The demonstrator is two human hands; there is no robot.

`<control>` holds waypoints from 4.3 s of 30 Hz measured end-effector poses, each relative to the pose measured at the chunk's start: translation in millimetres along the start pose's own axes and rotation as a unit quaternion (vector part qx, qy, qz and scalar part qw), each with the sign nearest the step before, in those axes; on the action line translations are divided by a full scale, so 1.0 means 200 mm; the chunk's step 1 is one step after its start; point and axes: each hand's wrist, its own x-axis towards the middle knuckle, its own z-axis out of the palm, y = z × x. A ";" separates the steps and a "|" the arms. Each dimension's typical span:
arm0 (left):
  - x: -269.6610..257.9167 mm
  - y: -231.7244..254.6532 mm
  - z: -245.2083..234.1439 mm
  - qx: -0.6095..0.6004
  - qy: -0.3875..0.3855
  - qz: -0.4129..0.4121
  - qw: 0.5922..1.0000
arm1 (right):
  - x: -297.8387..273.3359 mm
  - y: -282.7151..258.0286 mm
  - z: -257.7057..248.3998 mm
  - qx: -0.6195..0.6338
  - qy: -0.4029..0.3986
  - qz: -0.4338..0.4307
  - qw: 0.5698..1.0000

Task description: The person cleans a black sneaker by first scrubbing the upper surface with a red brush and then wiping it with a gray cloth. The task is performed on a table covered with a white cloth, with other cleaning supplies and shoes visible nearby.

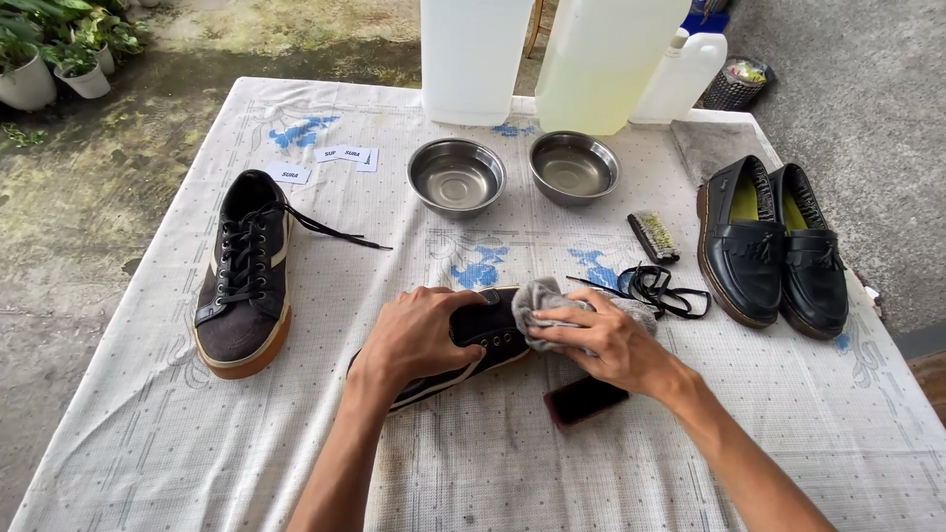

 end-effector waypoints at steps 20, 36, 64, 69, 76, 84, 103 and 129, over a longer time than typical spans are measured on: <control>-0.03 0.00 0.01 -0.012 0.028 -0.005 1.000 | 0.16 -0.05 0.06 -0.005 0.025 0.021 0.999; -0.04 0.02 -0.01 -0.017 0.022 0.001 1.000 | 0.17 -0.10 0.05 0.020 0.050 0.020 0.998; -0.05 0.03 -0.01 -0.009 0.022 -0.013 1.000 | -0.01 0.10 0.04 -0.009 0.002 0.091 0.996; -0.06 0.05 -0.03 0.007 0.021 -0.011 1.000 | -0.10 0.20 -0.01 -0.066 0.078 0.116 0.988; -0.04 0.01 0.02 0.001 0.030 -0.005 1.000 | 0.23 -0.19 0.00 -0.059 -0.013 0.091 0.994; -0.05 0.02 0.02 0.000 0.032 -0.005 0.999 | 0.01 0.21 0.01 -0.082 -0.040 0.162 0.983; -0.04 0.02 0.01 0.013 0.028 0.002 1.000 | 0.00 0.08 0.02 -0.128 0.141 0.062 0.980; -0.07 0.01 0.02 -0.006 0.020 -0.005 1.000 | -0.18 0.00 0.21 -0.140 0.028 0.099 0.985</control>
